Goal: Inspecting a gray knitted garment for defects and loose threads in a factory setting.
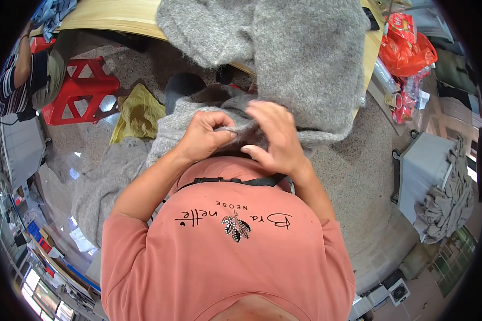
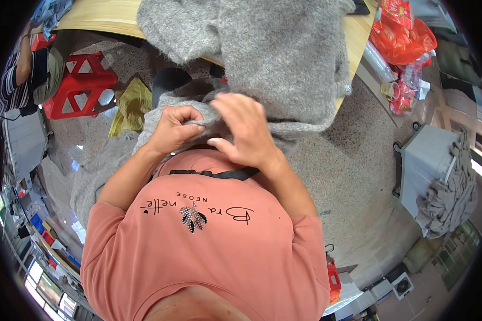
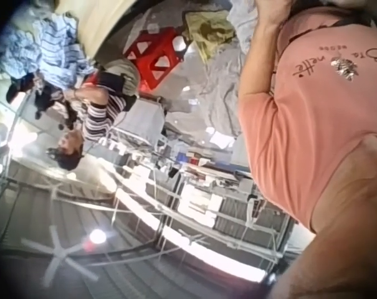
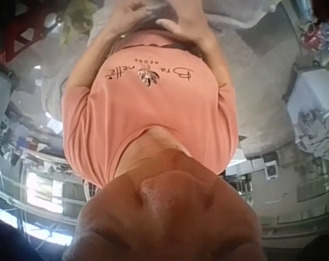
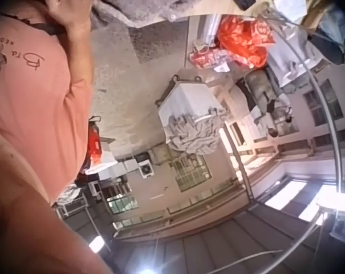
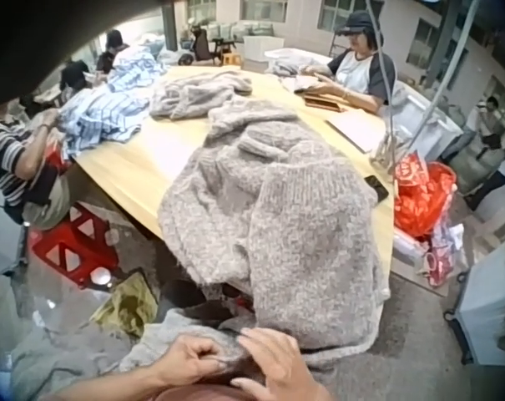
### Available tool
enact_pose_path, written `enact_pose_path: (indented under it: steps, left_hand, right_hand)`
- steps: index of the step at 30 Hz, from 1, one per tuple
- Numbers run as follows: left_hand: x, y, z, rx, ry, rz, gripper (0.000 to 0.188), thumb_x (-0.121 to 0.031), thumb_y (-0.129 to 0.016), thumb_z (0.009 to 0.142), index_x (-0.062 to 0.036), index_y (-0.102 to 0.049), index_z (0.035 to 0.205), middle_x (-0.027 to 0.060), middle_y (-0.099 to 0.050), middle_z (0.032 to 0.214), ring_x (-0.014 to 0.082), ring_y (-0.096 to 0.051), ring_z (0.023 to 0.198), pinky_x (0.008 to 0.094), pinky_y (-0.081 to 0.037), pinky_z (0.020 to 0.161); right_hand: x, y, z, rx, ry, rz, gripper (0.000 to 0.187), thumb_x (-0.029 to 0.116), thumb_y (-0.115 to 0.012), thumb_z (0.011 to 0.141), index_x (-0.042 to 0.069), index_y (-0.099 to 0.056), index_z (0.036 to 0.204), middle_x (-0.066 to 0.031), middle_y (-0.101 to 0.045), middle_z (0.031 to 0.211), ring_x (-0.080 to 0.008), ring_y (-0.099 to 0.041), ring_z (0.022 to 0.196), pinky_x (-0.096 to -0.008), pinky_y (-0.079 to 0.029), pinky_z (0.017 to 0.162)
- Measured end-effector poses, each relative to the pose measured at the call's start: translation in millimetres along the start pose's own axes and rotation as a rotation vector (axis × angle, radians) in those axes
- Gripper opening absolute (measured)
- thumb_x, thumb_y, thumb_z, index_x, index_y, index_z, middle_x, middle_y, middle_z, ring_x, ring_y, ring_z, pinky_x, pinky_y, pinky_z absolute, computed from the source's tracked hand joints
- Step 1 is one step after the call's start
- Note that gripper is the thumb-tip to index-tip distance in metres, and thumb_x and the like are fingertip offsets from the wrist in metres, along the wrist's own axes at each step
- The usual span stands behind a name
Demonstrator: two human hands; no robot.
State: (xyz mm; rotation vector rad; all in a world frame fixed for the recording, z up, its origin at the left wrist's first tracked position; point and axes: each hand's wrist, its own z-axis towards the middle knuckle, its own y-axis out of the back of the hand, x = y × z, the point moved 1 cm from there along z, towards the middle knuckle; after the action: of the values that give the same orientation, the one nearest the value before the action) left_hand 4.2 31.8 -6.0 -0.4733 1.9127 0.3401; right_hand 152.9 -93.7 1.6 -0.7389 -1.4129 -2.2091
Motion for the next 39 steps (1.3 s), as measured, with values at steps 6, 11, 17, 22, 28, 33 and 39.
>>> enact_pose_path:
  steps: [6,11,17,22,28,33,39]
  left_hand:
    - [-4,-8,-4,-0.039,-0.062,-0.059,0.006,-0.002,-0.064,0.075,0.0005,-0.061,0.070,-0.0018,-0.058,0.065,0.0020,-0.048,0.059,0.0186,-0.038,0.048]
    - [2,-18,-5,0.054,0.193,-0.270,0.006,-0.003,-0.066,0.075,-0.0011,-0.062,0.071,-0.0011,-0.058,0.063,0.0025,-0.047,0.053,0.0186,-0.036,0.046]
    - [3,-14,2,-0.034,0.161,-0.516,0.007,-0.002,-0.066,0.076,-0.0022,-0.062,0.072,-0.0010,-0.058,0.064,0.0030,-0.049,0.057,0.0180,-0.038,0.049]
    - [5,-19,5,0.060,0.203,-0.446,0.008,-0.002,-0.068,0.074,-0.0031,-0.061,0.072,0.0011,-0.060,0.064,0.0049,-0.051,0.055,0.0186,-0.040,0.049]
    - [3,7,13,-0.100,0.185,-0.657,0.006,0.001,-0.064,0.076,-0.0039,-0.060,0.075,0.0033,-0.063,0.070,0.0081,-0.057,0.060,0.0215,-0.046,0.055]
    - [8,2,12,-0.138,0.275,-0.727,0.006,0.001,-0.062,0.078,-0.0046,-0.060,0.076,0.0029,-0.063,0.075,0.0085,-0.058,0.066,0.0225,-0.048,0.062]
    - [6,10,12,-0.138,0.235,-0.742,0.005,-0.003,-0.061,0.080,-0.0045,-0.060,0.075,0.0021,-0.063,0.075,0.0083,-0.058,0.069,0.0231,-0.048,0.065]
  right_hand:
    - [3,-22,7,0.002,-0.061,0.456,0.009,0.003,-0.061,0.073,0.003,-0.053,0.068,-0.0095,-0.051,0.064,-0.0275,-0.050,0.065,-0.0366,-0.038,0.063]
    - [5,-35,-1,-0.090,-0.205,0.501,0.006,0.000,-0.059,0.073,0.001,-0.054,0.070,-0.0112,-0.051,0.064,-0.0281,-0.049,0.061,-0.0371,-0.039,0.058]
    - [1,-26,-4,-0.070,-0.292,0.514,0.006,0.000,-0.058,0.074,-0.001,-0.054,0.071,-0.0127,-0.050,0.062,-0.0287,-0.050,0.059,-0.0362,-0.040,0.056]
    - [3,-25,2,-0.101,-0.199,0.465,0.005,0.002,-0.060,0.073,0.000,-0.055,0.074,-0.0116,-0.054,0.069,-0.0287,-0.051,0.064,-0.0366,-0.041,0.062]
    - [-14,22,-31,-0.311,-0.266,0.169,0.041,0.009,-0.075,0.064,0.001,-0.057,0.100,-0.0146,-0.059,0.098,-0.0295,-0.056,0.083,-0.0349,-0.047,0.075]
    - [-14,7,-68,-0.095,-0.516,0.186,0.049,0.014,-0.079,0.060,0.000,-0.056,0.101,-0.0152,-0.058,0.098,-0.0298,-0.057,0.085,-0.0356,-0.048,0.074]
    - [-38,-17,-66,-0.203,-0.541,0.178,0.031,0.010,-0.067,0.074,0.001,-0.059,0.102,-0.0166,-0.063,0.093,-0.0306,-0.062,0.084,-0.0365,-0.049,0.073]
